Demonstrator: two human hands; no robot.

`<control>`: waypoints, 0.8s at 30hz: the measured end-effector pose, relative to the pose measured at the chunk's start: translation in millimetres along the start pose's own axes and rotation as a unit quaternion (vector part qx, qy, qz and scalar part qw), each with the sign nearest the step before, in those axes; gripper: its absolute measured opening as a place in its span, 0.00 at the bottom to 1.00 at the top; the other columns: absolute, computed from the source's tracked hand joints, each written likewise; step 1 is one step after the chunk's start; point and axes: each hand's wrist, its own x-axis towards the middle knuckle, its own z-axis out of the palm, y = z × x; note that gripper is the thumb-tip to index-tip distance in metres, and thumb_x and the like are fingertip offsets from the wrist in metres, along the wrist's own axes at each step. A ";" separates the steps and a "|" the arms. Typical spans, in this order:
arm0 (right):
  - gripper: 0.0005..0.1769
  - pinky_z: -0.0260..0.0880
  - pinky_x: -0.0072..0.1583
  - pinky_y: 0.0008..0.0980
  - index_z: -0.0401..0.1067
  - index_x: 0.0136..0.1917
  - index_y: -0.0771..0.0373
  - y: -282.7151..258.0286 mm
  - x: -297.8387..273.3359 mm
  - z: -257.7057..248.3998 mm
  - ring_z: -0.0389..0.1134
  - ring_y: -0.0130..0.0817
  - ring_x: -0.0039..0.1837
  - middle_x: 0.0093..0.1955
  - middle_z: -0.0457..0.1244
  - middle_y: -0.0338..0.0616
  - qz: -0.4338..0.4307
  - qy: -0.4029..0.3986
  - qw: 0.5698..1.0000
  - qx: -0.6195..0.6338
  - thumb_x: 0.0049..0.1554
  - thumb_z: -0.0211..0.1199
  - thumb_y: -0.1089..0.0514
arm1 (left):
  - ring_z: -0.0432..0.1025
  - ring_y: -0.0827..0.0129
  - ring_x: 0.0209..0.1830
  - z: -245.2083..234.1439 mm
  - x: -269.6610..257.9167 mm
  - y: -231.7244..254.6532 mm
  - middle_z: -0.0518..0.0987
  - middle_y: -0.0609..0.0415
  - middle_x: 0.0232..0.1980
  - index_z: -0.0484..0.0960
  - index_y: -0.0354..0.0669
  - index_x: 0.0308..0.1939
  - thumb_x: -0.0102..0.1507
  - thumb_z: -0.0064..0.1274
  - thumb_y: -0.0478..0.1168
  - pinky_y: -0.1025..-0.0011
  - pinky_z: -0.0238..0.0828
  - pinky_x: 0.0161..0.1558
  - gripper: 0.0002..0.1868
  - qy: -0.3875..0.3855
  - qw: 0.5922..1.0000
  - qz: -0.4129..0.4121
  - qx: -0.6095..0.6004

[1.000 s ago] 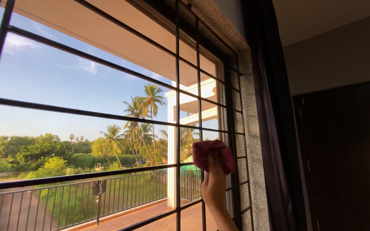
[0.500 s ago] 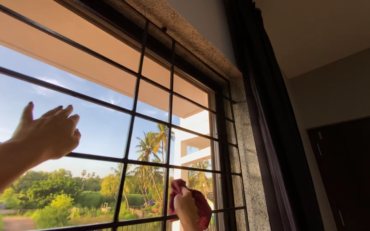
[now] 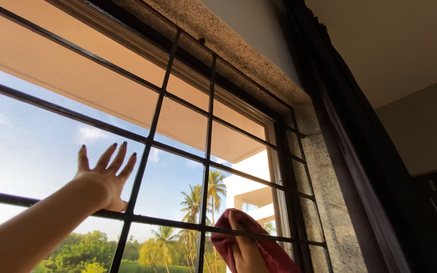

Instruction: The person cleans the glass and metal frame of a large window by hand with a cloth and a spray bottle, after retrieving a white towel from a drawer.

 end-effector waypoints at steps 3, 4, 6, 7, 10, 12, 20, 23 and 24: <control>0.24 0.59 0.58 0.45 0.66 0.73 0.59 -19.2 -0.2 45.1 0.58 0.65 0.65 0.59 0.66 0.62 -0.107 -0.045 0.993 0.013 0.65 0.57 0.54 | 0.11 0.54 0.84 1.4 7.6 10.6 0.10 0.50 0.83 0.14 0.58 0.80 0.65 0.51 0.69 0.30 0.18 0.74 0.64 -0.005 1.000 -0.003 -0.004; 0.23 0.60 0.58 0.44 0.67 0.72 0.59 -26.1 5.2 56.9 0.59 0.63 0.64 0.58 0.66 0.61 -0.173 -0.050 0.983 -0.029 0.65 0.56 0.53 | 0.11 0.53 0.83 3.0 10.9 13.3 0.10 0.50 0.83 0.14 0.58 0.80 0.65 0.52 0.67 0.30 0.18 0.74 0.64 -0.005 1.000 -0.007 -0.012; 0.22 0.62 0.59 0.44 0.68 0.70 0.59 -34.9 20.6 74.4 0.62 0.59 0.62 0.56 0.67 0.59 -0.338 -0.048 0.923 -0.176 0.65 0.55 0.52 | 0.10 0.52 0.83 6.8 17.4 16.9 0.09 0.50 0.83 0.13 0.58 0.80 0.66 0.53 0.61 0.30 0.19 0.74 0.63 -0.006 1.000 -0.014 -0.016; 0.21 0.63 0.59 0.43 0.68 0.69 0.59 -36.3 30.5 78.9 0.63 0.57 0.61 0.55 0.67 0.57 -0.412 -0.033 0.878 -0.241 0.65 0.54 0.51 | 0.10 0.53 0.83 8.3 20.3 17.9 0.08 0.51 0.83 0.13 0.59 0.80 0.67 0.52 0.56 0.29 0.20 0.73 0.61 -0.007 1.000 -0.018 -0.012; 0.20 0.66 0.60 0.42 0.70 0.66 0.58 -41.9 84.9 64.8 0.67 0.51 0.59 0.52 0.68 0.53 -0.479 0.045 0.819 -0.312 0.65 0.52 0.48 | 0.10 0.58 0.84 9.4 25.1 17.6 0.09 0.56 0.83 0.16 0.61 0.81 0.67 0.51 0.53 0.29 0.21 0.75 0.59 -0.021 0.999 -0.031 -0.019; 0.20 0.68 0.60 0.41 0.71 0.64 0.58 -38.9 129.4 37.0 0.69 0.47 0.57 0.51 0.69 0.51 -0.429 0.122 0.837 -0.316 0.66 0.51 0.47 | 0.10 0.61 0.84 9.2 24.7 18.2 0.09 0.58 0.84 0.18 0.63 0.82 0.67 0.51 0.52 0.30 0.22 0.76 0.57 -0.027 0.999 -0.035 -0.012; 0.33 0.60 0.64 0.61 0.67 0.64 0.64 32.0 243.2 -66.8 0.63 0.60 0.65 0.61 0.64 0.60 -0.182 0.484 0.752 -0.409 0.60 0.47 0.36 | 0.10 0.61 0.85 2.3 17.7 23.5 0.08 0.58 0.84 0.28 0.65 0.82 0.65 0.39 0.77 0.32 0.24 0.77 0.54 -0.036 0.998 -0.038 0.023; 0.37 0.52 0.67 0.70 0.64 0.64 0.68 12.2 237.4 -44.2 0.57 0.69 0.70 0.68 0.61 0.67 -0.171 0.488 0.746 -0.420 0.60 0.45 0.34 | 0.09 0.59 0.84 1.9 19.7 27.5 0.07 0.57 0.83 0.16 0.66 0.81 0.66 0.40 0.75 0.31 0.25 0.76 0.58 -0.033 0.998 -0.044 0.022; 0.36 0.54 0.71 0.61 0.63 0.67 0.66 -3.9 225.5 -30.7 0.59 0.63 0.71 0.69 0.61 0.64 -0.166 0.412 0.803 -0.397 0.62 0.45 0.34 | 0.09 0.58 0.84 1.4 19.6 27.2 0.07 0.57 0.83 0.14 0.66 0.80 0.66 0.40 0.75 0.30 0.25 0.76 0.59 -0.033 0.998 -0.043 0.018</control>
